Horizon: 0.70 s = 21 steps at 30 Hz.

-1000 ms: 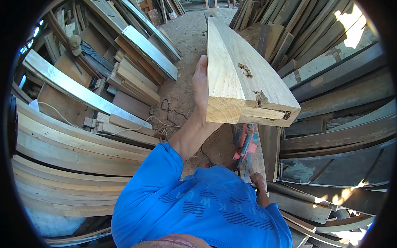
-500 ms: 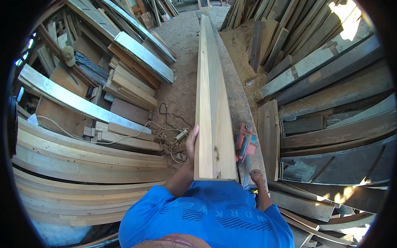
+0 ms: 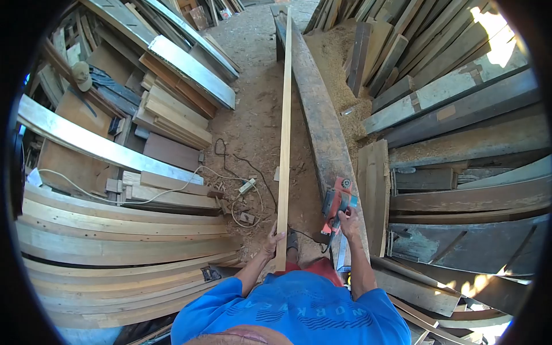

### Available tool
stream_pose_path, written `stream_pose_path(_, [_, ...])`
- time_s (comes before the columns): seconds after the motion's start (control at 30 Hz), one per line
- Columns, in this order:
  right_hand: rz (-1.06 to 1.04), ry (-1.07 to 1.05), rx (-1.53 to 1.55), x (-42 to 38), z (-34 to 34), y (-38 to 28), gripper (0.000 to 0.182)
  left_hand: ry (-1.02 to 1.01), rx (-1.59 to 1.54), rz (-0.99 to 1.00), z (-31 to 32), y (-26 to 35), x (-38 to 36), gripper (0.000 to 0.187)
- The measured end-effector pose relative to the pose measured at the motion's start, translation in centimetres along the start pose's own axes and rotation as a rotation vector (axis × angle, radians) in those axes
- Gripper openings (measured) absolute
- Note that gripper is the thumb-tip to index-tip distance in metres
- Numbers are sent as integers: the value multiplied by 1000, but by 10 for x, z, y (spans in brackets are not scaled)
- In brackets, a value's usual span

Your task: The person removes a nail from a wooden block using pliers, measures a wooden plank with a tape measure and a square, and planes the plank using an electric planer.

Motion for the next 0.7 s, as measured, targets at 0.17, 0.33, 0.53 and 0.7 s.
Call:
stream_pose_path(0.17, [68,38,-333,19,27,3,79,-19,59,-99,7,-25,23,124])
stream_pose_path(0.33, [85,60,-343,20,32,2,81,-65,174,-100,14,-35,33,130])
stream_pose_path(0.53, [-33,152,-266,21,26,5,74,-113,73,-88,14,-29,35,125])
stream_pose_path(0.7, [-33,155,-228,10,6,-21,67,-120,79,-100,13,-33,35,120])
Point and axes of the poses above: each hand's wrist, its own x-axis towards the middle knuckle, its own z-axis out of the palm, y = z × x, the point moved 2 cm from there along x, towards the middle knuckle
